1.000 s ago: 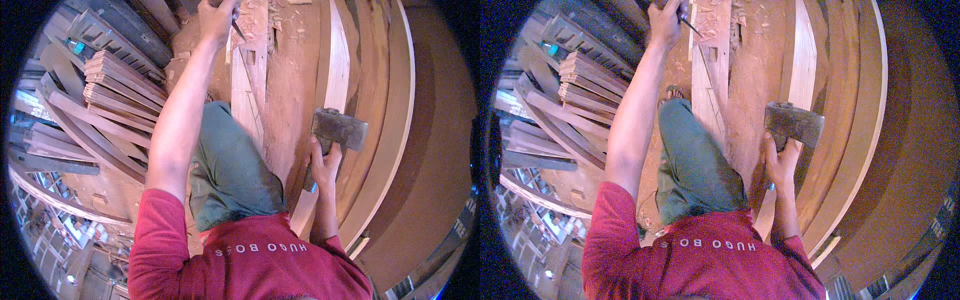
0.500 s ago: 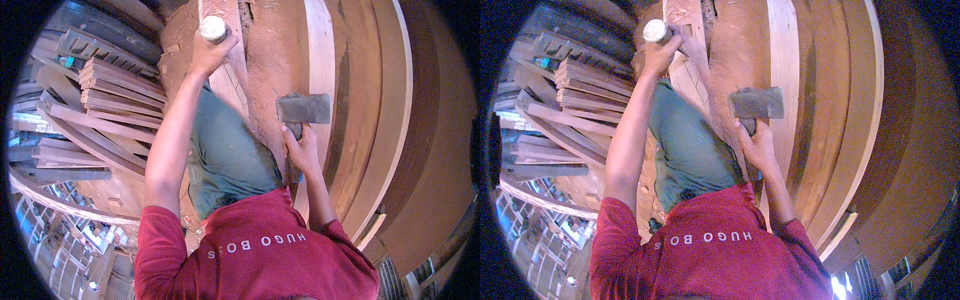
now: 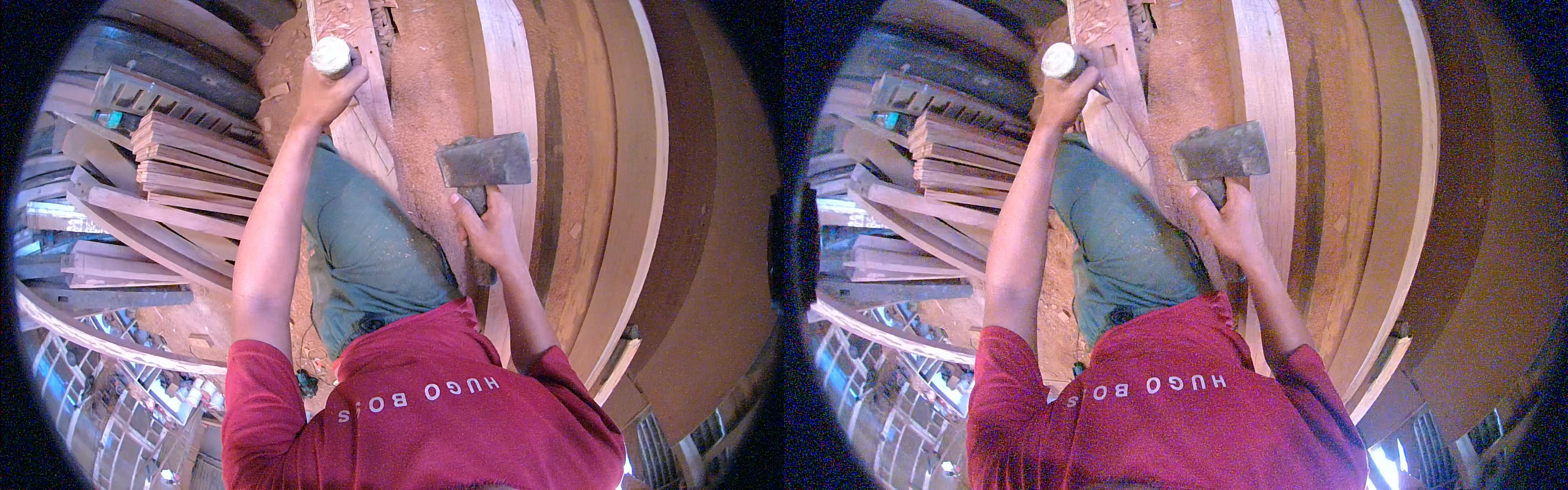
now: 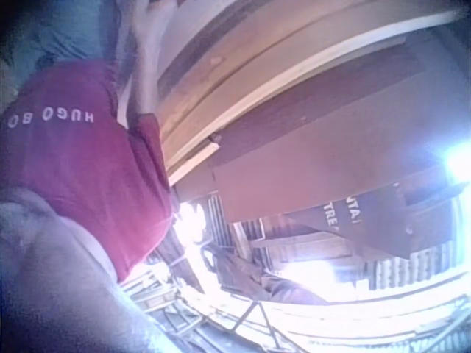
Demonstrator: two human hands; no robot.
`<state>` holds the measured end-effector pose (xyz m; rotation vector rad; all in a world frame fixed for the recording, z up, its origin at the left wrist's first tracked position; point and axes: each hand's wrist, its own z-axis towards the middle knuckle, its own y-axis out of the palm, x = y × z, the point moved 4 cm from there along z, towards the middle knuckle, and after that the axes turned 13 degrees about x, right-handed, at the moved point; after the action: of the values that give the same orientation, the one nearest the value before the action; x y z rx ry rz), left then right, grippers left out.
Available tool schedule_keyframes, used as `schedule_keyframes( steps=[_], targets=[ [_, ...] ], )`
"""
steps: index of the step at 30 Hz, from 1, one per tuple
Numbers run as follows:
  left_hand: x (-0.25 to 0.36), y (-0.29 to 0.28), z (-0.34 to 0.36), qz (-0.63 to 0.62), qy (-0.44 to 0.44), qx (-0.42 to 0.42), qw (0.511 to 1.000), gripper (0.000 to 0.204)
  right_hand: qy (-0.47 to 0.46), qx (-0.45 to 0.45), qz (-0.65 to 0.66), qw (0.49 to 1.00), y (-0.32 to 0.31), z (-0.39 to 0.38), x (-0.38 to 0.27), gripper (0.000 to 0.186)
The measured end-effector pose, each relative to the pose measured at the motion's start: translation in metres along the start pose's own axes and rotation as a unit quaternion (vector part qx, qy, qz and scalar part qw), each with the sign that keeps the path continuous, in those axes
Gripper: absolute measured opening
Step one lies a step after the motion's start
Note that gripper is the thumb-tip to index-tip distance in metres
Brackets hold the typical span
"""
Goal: The person uses a chisel and a wooden mallet to carve a curved wooden plank. They repeatedly strike the chisel to remove wood shavings and shape the plank's edge.
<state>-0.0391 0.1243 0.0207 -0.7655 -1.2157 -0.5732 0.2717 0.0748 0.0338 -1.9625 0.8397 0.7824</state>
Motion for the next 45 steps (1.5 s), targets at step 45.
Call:
schedule_keyframes(
  steps=[45],
  targets=[
    [-0.021,0.009,0.002,-0.057,0.041,-0.019,0.997,0.021,-0.404,-0.02,-0.214,0.889,-0.003,0.058,-0.225,0.039]
  ],
)
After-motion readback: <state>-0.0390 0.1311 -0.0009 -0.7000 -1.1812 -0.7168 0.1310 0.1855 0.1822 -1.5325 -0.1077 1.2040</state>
